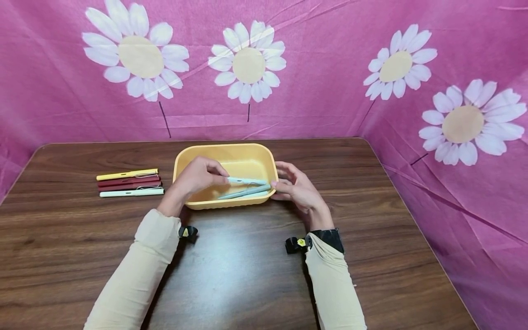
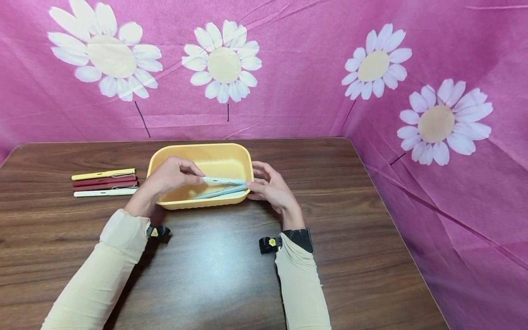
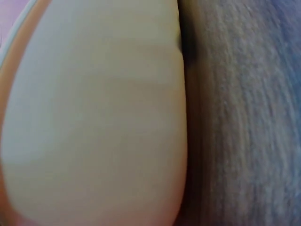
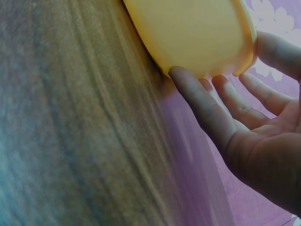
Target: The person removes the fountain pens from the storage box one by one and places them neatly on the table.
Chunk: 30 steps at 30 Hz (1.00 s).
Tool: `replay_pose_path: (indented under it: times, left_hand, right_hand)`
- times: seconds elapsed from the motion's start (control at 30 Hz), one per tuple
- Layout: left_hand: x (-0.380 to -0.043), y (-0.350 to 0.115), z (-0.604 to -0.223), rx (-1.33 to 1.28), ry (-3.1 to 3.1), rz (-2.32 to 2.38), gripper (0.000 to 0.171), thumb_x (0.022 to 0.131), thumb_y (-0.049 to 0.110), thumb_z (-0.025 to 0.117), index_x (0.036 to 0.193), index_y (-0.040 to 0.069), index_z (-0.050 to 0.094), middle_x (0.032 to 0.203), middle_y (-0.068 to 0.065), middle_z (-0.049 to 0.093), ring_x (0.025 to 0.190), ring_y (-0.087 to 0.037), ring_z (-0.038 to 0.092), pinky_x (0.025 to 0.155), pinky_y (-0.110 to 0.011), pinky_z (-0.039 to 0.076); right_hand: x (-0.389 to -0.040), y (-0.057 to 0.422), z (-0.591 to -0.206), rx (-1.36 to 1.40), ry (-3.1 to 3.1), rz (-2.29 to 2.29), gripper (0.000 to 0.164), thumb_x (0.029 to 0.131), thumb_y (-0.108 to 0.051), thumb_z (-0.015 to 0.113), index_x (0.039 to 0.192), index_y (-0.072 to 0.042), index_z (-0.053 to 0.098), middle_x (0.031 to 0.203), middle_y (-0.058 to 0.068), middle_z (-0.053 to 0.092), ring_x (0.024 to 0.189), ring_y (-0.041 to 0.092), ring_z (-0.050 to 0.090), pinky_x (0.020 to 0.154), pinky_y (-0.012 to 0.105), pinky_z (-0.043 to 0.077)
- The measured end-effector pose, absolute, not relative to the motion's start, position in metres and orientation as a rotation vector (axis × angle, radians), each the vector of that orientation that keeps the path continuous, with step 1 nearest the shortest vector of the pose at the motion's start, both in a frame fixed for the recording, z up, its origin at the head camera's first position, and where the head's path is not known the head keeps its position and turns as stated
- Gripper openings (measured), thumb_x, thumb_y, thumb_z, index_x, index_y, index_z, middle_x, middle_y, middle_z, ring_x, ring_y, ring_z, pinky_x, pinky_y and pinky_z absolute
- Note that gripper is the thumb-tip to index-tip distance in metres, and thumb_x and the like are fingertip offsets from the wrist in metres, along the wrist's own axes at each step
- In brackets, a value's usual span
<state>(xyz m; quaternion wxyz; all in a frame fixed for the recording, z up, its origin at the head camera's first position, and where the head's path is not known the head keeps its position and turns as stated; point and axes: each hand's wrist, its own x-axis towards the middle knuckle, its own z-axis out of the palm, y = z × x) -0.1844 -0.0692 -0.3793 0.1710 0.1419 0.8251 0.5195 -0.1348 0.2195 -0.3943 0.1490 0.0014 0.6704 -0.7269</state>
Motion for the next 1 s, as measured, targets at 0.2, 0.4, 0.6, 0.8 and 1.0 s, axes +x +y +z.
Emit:
replay_pose_path:
  times: [0.2, 0.4, 0.6, 0.8, 1.0]
  left_hand:
    - [-0.184, -0.071, -0.377, 0.409, 2.365, 1.535, 0.008, 0.087, 0.005, 0.079, 0.093, 0.000, 0.079, 0.092, -0.008, 0.074, 0.087, -0.019, 0.062, 0.078, -0.031, 0.049]
    - [-0.183, -0.072, -0.374, 0.378, 2.347, 1.629, 0.009, 0.086, 0.005, 0.080, 0.094, 0.000, 0.079, 0.090, -0.006, 0.074, 0.084, -0.017, 0.063, 0.074, -0.027, 0.051]
    - [-0.182, -0.078, -0.371, 0.325, 2.316, 1.689, 0.018, 0.086, 0.008, 0.081, 0.100, -0.004, 0.077, 0.091, -0.005, 0.074, 0.084, -0.016, 0.064, 0.073, -0.026, 0.053]
    - [-0.179, -0.083, -0.365, 0.289, 2.266, 1.783, 0.023, 0.086, 0.008, 0.081, 0.103, -0.006, 0.075, 0.093, -0.006, 0.073, 0.083, -0.016, 0.064, 0.075, -0.026, 0.053]
    - [-0.177, -0.086, -0.362, 0.262, 2.292, 1.815, 0.025, 0.085, 0.011, 0.082, 0.103, -0.005, 0.076, 0.098, -0.005, 0.073, 0.101, -0.020, 0.060, 0.086, -0.033, 0.050]
  right_hand:
    - [-0.134, 0.219, -0.394, 0.002, 1.927, -2.094, 0.062, 0.095, 0.008, 0.062, 0.151, -0.005, 0.039, 0.145, 0.022, 0.046, 0.120, 0.034, 0.057, 0.088, 0.051, 0.057]
    - [-0.135, 0.219, -0.394, 0.003, 1.921, -2.095, 0.062, 0.095, 0.007, 0.063, 0.151, -0.005, 0.039, 0.145, 0.021, 0.046, 0.120, 0.035, 0.057, 0.089, 0.051, 0.056]
    - [-0.135, 0.219, -0.394, -0.001, 1.925, -2.087, 0.063, 0.095, 0.007, 0.063, 0.151, -0.005, 0.038, 0.146, 0.021, 0.046, 0.120, 0.033, 0.057, 0.088, 0.051, 0.057]
    - [-0.136, 0.220, -0.395, -0.006, 1.925, -2.079, 0.064, 0.095, 0.006, 0.064, 0.152, -0.005, 0.037, 0.147, 0.021, 0.045, 0.123, 0.036, 0.056, 0.089, 0.051, 0.056]
    - [-0.135, 0.221, -0.395, -0.009, 1.921, -2.079, 0.065, 0.095, 0.006, 0.064, 0.153, -0.005, 0.036, 0.149, 0.022, 0.043, 0.127, 0.040, 0.052, 0.090, 0.051, 0.056]
